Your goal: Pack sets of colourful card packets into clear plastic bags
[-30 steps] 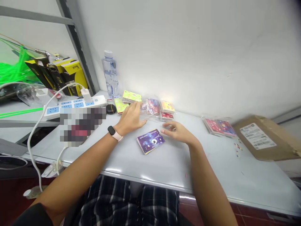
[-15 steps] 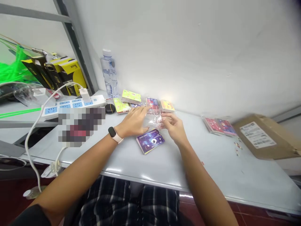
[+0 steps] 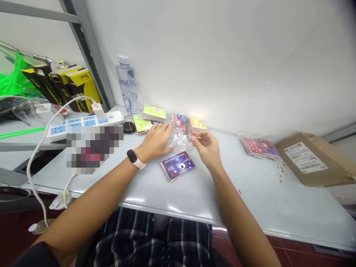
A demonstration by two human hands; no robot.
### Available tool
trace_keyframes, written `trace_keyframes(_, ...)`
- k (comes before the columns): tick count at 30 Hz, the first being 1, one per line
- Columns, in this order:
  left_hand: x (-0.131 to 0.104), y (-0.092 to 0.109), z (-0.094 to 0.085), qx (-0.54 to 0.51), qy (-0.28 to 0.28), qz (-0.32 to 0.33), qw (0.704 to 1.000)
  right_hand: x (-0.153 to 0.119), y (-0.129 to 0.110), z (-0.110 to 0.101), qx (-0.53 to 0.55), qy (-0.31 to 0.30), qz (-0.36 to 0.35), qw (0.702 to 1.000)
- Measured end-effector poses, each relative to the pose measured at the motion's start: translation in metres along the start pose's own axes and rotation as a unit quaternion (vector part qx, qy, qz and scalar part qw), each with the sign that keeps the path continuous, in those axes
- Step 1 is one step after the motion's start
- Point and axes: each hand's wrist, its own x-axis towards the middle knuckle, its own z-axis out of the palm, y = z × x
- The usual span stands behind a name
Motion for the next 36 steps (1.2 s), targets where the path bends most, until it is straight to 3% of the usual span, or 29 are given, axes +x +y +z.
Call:
trace_keyframes(4,0.000,0.003,-0.001,-0.008,0.002,0.014,1.000,0.000,0.008,0.005,-0.032,-0.046,0.035,0.998)
trace_keyframes(10,0.000,0.005,-0.003,-0.002,0.009,0.019,1.000,0.000,0.012,0.003,-0.047,-0.014,-0.001,0.999)
trace_keyframes(14,0.000,0.006,-0.003,-0.015,0.015,0.041,0.999,0.000,0.011,0.004,-0.052,-0.050,0.017,0.997)
trace_keyframes(18,0.000,0.005,-0.005,-0.024,0.021,0.051,0.998,0.003,0.015,0.007,0.032,-0.056,0.085,0.994)
trace_keyframes(25,0.001,-0.005,-0.005,-0.020,0.042,0.002,0.999,0.004,0.014,0.006,0.136,-0.005,0.113,0.984)
trace_keyframes(30,0.003,-0.016,-0.001,-0.148,0.084,-0.035,0.985,0.006,0.015,0.002,0.171,0.006,0.128,0.977)
trace_keyframes(36,0.008,-0.020,-0.002,-0.319,0.085,-0.084,0.940,0.007,0.024,0.004,0.195,0.029,0.165,0.966)
